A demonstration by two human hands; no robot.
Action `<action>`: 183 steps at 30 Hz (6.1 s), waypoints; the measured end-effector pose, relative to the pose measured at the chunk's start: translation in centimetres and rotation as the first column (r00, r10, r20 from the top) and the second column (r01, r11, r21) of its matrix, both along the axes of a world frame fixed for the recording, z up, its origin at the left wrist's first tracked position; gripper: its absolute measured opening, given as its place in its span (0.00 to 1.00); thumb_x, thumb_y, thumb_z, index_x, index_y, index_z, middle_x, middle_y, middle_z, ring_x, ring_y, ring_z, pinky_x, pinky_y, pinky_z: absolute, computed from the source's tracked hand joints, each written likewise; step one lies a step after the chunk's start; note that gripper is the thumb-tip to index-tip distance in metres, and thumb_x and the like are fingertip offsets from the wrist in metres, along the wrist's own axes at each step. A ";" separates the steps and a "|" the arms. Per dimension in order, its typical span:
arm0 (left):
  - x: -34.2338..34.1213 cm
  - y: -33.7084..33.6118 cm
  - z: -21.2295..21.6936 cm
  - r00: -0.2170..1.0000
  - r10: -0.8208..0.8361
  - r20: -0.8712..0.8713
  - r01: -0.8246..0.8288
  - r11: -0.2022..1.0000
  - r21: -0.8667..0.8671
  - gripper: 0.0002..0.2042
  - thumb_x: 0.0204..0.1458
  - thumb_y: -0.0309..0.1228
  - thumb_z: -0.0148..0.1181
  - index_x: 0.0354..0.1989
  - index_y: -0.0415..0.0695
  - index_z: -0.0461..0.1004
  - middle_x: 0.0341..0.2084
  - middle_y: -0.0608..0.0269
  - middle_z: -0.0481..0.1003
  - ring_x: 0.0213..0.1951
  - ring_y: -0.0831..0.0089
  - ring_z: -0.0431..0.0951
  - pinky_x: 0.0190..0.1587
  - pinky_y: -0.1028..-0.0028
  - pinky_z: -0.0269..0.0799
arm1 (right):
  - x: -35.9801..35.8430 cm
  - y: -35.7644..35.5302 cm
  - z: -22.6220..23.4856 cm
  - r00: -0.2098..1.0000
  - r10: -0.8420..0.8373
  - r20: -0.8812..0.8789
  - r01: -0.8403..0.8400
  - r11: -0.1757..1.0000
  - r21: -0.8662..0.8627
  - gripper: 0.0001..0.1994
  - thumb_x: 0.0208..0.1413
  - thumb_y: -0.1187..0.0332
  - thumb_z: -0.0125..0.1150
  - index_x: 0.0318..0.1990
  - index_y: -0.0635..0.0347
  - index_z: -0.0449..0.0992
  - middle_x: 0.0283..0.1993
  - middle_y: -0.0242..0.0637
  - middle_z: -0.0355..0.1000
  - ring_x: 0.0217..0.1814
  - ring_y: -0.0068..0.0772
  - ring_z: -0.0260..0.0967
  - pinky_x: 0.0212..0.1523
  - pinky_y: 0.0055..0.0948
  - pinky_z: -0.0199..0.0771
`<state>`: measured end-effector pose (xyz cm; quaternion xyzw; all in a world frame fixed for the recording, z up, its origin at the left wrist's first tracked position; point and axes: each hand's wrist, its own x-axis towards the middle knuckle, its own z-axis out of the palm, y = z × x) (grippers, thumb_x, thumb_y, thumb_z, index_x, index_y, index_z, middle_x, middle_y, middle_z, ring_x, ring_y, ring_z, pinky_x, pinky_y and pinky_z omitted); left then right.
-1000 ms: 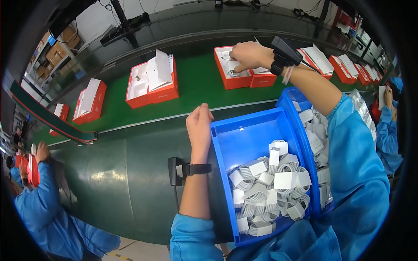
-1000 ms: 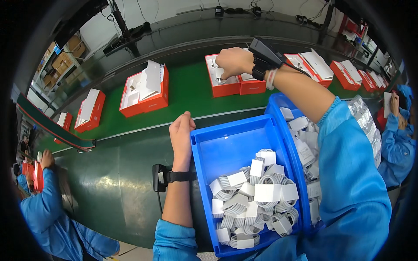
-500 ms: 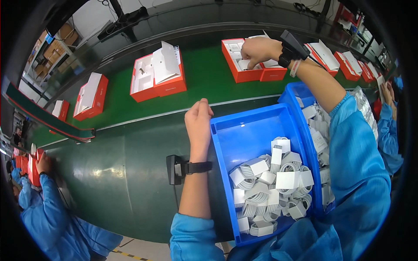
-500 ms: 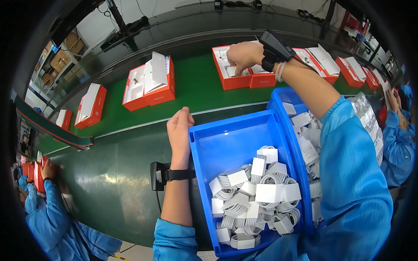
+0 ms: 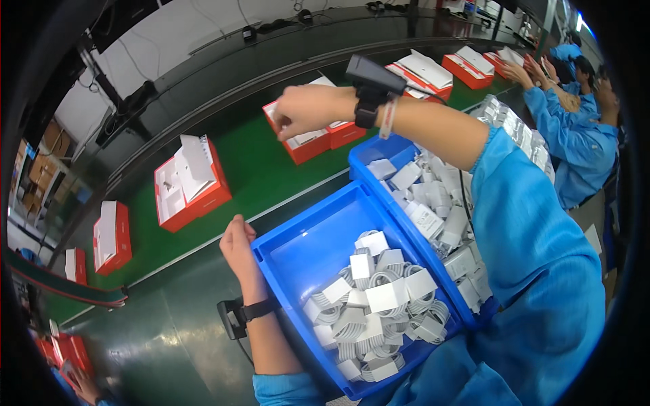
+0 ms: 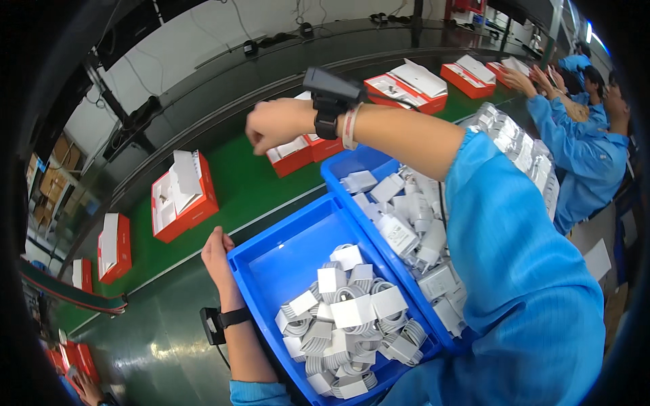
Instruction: The person picks up a power adapter from a blue bin and places it into a red box on a conveyor belt, then picks up a bundled cable from another blue bin and places it into the same box, repeating this process for several boxes.
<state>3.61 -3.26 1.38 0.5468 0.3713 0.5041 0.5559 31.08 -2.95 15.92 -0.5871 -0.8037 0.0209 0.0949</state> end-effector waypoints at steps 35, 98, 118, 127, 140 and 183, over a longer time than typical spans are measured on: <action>6.6 -2.8 0.1 0.987 0.140 -0.085 -0.140 0.990 0.002 0.21 0.62 0.35 0.49 0.14 0.45 0.61 0.11 0.74 0.56 0.16 0.85 0.54 0.20 0.79 0.46 | 9.4 -22.5 -0.9 0.946 0.268 -0.184 -0.322 0.854 -0.410 0.26 0.41 0.48 0.73 0.39 0.56 0.72 0.42 0.34 0.69 0.48 0.40 0.69 0.41 0.36 0.72; 7.6 -2.3 -1.5 0.991 0.119 -0.066 -0.120 0.993 -0.009 0.19 0.62 0.34 0.49 0.16 0.45 0.63 0.10 0.74 0.58 0.14 0.86 0.54 0.18 0.80 0.47 | 12.7 -22.0 -6.5 0.612 -0.053 -0.789 -0.204 0.953 -0.222 0.22 0.43 0.62 0.76 0.46 0.60 0.79 0.44 0.33 0.76 0.45 0.25 0.72 0.40 0.24 0.77; 7.4 -2.0 -1.7 0.990 0.125 -0.060 -0.126 0.992 -0.024 0.19 0.61 0.36 0.51 0.16 0.45 0.64 0.11 0.73 0.59 0.14 0.86 0.56 0.19 0.80 0.47 | 12.7 -21.8 -6.6 0.651 0.039 -0.758 -0.265 0.948 -0.179 0.23 0.41 0.63 0.77 0.47 0.58 0.78 0.46 0.35 0.74 0.47 0.29 0.71 0.38 0.25 0.77; 7.2 -2.1 -1.6 0.992 0.095 -0.086 -0.095 0.995 0.003 0.20 0.62 0.36 0.49 0.16 0.45 0.63 0.10 0.74 0.58 0.13 0.86 0.55 0.18 0.80 0.46 | 12.7 -21.6 -7.1 0.703 -0.072 -0.708 -0.146 0.959 -0.242 0.33 0.42 0.55 0.76 0.56 0.57 0.71 0.44 0.38 0.73 0.41 0.27 0.72 0.39 0.24 0.75; 6.2 -2.4 -1.1 0.992 0.113 -0.047 -0.114 0.993 -0.036 0.21 0.62 0.37 0.51 0.15 0.45 0.63 0.10 0.75 0.57 0.14 0.86 0.54 0.19 0.80 0.47 | 12.2 -21.5 -7.5 0.808 0.156 -0.568 -0.272 0.954 -0.125 0.25 0.50 0.58 0.69 0.53 0.61 0.73 0.46 0.42 0.73 0.45 0.36 0.73 0.44 0.31 0.75; -1.8 -1.8 0.2 0.999 -0.011 -0.031 0.011 1.000 0.012 0.21 0.62 0.38 0.51 0.16 0.43 0.67 0.13 0.74 0.62 0.19 0.84 0.58 0.23 0.78 0.50 | 5.7 2.4 -1.6 0.844 -0.428 -0.323 0.494 0.854 0.161 0.25 0.46 0.51 0.69 0.43 0.63 0.79 0.38 0.47 0.78 0.41 0.41 0.78 0.46 0.34 0.76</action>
